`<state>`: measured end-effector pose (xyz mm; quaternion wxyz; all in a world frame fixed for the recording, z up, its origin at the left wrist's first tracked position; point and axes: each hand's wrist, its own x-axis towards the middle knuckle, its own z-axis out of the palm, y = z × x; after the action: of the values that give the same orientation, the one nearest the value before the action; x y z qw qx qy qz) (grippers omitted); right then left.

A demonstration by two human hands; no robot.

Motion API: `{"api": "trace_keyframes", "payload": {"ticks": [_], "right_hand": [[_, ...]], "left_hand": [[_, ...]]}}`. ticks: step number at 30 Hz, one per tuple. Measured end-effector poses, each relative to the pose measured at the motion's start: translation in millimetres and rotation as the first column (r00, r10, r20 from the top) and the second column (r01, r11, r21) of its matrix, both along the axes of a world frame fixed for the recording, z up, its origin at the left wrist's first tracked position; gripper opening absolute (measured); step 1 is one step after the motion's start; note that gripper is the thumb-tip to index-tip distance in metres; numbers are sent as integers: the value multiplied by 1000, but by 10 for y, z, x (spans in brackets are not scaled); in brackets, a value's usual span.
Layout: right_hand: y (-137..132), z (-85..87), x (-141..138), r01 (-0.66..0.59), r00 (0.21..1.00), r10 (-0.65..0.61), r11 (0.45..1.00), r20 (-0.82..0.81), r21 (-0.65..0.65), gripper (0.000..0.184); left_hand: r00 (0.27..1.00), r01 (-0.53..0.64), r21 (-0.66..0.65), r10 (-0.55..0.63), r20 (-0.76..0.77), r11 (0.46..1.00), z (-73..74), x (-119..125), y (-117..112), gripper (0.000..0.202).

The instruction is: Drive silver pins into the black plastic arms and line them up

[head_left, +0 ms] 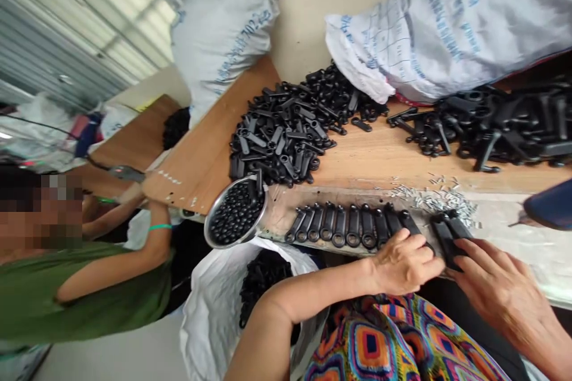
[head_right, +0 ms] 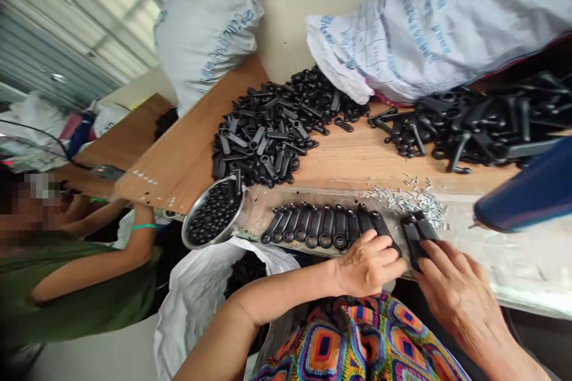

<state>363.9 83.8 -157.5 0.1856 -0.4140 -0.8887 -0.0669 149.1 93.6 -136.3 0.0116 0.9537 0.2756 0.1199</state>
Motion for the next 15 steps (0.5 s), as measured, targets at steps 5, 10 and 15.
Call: {"api": "trace_keyframes", "payload": {"ticks": [5,10,15], "right_hand": [[1,-127,-9,-164,986,160,981,42,107,22],[-3,-150,-97,-138,990,136,982,23,133,28],[-62,-100,51,26,994,-19,998,-111,58,32]], "left_hand": [[995,88,-16,-88,-37,996,-7,-88,15,24],[992,119,-19,-120,-48,993,64,-160,30,29],[983,181,44,-179,-28,983,242,-193,76,33]]}}
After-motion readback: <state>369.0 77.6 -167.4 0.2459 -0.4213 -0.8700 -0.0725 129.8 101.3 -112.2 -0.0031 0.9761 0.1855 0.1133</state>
